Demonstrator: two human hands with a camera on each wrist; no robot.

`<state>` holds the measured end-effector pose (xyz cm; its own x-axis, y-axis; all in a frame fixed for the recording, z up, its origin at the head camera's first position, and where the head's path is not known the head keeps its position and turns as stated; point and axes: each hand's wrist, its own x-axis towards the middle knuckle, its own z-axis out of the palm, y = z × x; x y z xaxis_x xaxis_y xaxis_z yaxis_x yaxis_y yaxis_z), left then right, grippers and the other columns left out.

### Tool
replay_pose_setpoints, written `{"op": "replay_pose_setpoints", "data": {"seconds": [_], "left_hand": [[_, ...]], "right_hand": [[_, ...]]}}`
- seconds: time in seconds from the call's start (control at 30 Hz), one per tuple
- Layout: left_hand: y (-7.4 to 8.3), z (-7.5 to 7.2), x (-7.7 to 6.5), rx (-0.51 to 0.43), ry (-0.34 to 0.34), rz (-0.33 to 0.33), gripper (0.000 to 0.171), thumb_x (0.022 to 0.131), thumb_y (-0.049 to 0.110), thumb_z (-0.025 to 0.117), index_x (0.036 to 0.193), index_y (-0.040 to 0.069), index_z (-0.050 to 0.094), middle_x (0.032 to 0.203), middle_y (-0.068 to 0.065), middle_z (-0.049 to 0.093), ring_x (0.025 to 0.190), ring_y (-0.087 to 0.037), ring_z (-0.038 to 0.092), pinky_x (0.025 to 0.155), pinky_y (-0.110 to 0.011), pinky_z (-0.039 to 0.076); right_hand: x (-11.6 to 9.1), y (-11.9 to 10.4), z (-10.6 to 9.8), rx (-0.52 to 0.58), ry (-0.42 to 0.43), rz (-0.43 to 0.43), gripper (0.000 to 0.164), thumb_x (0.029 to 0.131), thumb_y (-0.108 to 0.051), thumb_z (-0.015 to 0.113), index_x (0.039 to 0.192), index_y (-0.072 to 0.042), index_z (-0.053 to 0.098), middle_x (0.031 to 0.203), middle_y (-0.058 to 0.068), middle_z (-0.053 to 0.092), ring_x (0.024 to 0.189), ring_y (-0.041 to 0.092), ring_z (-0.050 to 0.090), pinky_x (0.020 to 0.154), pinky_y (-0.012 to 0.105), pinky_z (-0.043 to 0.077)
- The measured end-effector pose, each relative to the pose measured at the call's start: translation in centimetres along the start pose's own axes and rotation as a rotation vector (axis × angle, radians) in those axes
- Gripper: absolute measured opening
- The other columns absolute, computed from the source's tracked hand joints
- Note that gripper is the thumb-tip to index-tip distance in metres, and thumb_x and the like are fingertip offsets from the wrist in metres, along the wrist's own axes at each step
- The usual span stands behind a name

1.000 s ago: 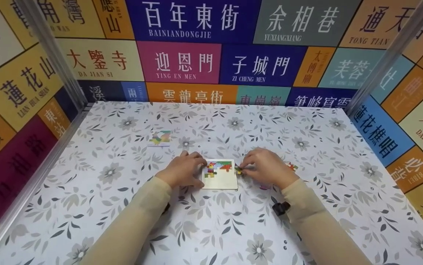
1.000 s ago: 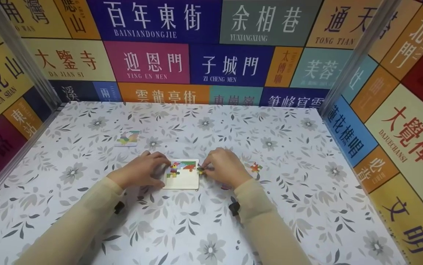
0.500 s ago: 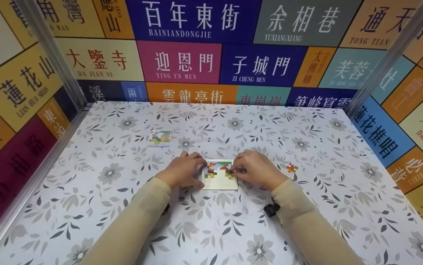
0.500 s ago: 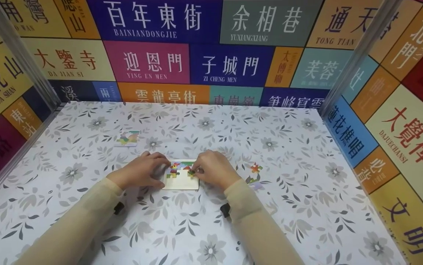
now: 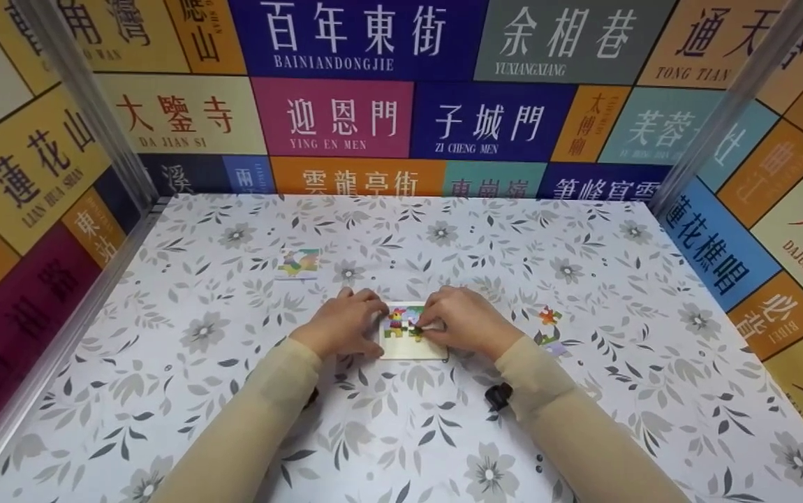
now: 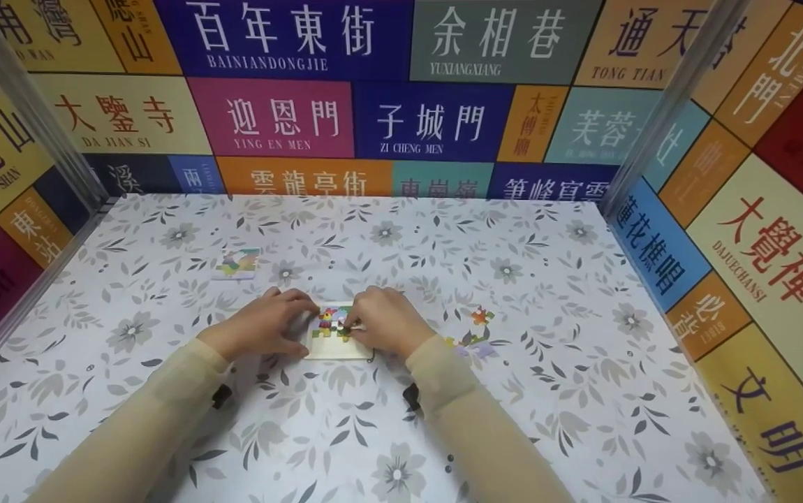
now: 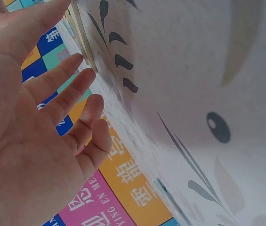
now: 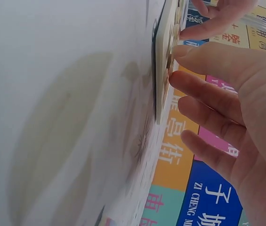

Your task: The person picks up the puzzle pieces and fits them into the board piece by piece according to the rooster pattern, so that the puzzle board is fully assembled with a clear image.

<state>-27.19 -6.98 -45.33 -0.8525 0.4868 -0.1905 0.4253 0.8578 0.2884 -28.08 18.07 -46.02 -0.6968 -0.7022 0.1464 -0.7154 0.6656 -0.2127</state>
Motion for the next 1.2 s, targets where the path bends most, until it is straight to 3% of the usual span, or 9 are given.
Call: {"op": "replay_pose_setpoints", "data": {"seconds": [0.2, 0.43, 0.97, 1.2], "left_hand": [[0.09, -0.1, -0.11, -0.016, 0.002, -0.004, 0.068, 0.081, 0.042, 0.087, 0.141, 0.022, 0.062, 0.148, -0.001, 0.054, 0.126, -0.03, 0.049, 0.105, -0.048, 0.045], [0.04, 0.19, -0.03, 0.019, 0.027, 0.042, 0.068, 0.081, 0.042, 0.087, 0.14, 0.019, 0.063, 0.144, -0.004, 0.057, 0.119, -0.032, 0.053, 0.098, -0.048, 0.049], [0.12, -0.17, -0.14, 0.039, 0.023, 0.042, 0.07, 0.081, 0.042, 0.087, 0.141, 0.016, 0.062, 0.146, -0.005, 0.056, 0.121, -0.035, 0.052, 0.098, -0.05, 0.05], [0.03, -0.09, -0.15, 0.019, 0.019, 0.035, 0.069, 0.081, 0.042, 0.087, 0.141, 0.018, 0.062, 0.147, -0.004, 0.055, 0.123, -0.033, 0.051, 0.101, -0.049, 0.048]], "right_hand": [[0.54, -0.22, 0.2, 0.008, 0.0, -0.02, 0.014, 0.088, -0.022, 0.082, 0.101, -0.018, 0.084, 0.1, -0.001, 0.076, 0.092, 0.019, 0.068, 0.084, 0.039, 0.055], [0.64, -0.25, 0.52, -0.024, 0.036, -0.092, 0.011, 0.086, -0.017, 0.081, 0.096, -0.017, 0.085, 0.096, 0.001, 0.075, 0.088, 0.021, 0.067, 0.08, 0.04, 0.055], [1.02, -0.35, 0.51, -0.01, 0.017, -0.081, 0.012, 0.087, -0.018, 0.08, 0.097, -0.019, 0.085, 0.1, 0.001, 0.073, 0.092, 0.021, 0.066, 0.083, 0.04, 0.054], [0.63, -0.15, 0.35, 0.057, -0.014, -0.036, 0.012, 0.089, -0.021, 0.079, 0.1, -0.018, 0.084, 0.105, 0.0, 0.072, 0.098, 0.02, 0.066, 0.088, 0.039, 0.055]]}}
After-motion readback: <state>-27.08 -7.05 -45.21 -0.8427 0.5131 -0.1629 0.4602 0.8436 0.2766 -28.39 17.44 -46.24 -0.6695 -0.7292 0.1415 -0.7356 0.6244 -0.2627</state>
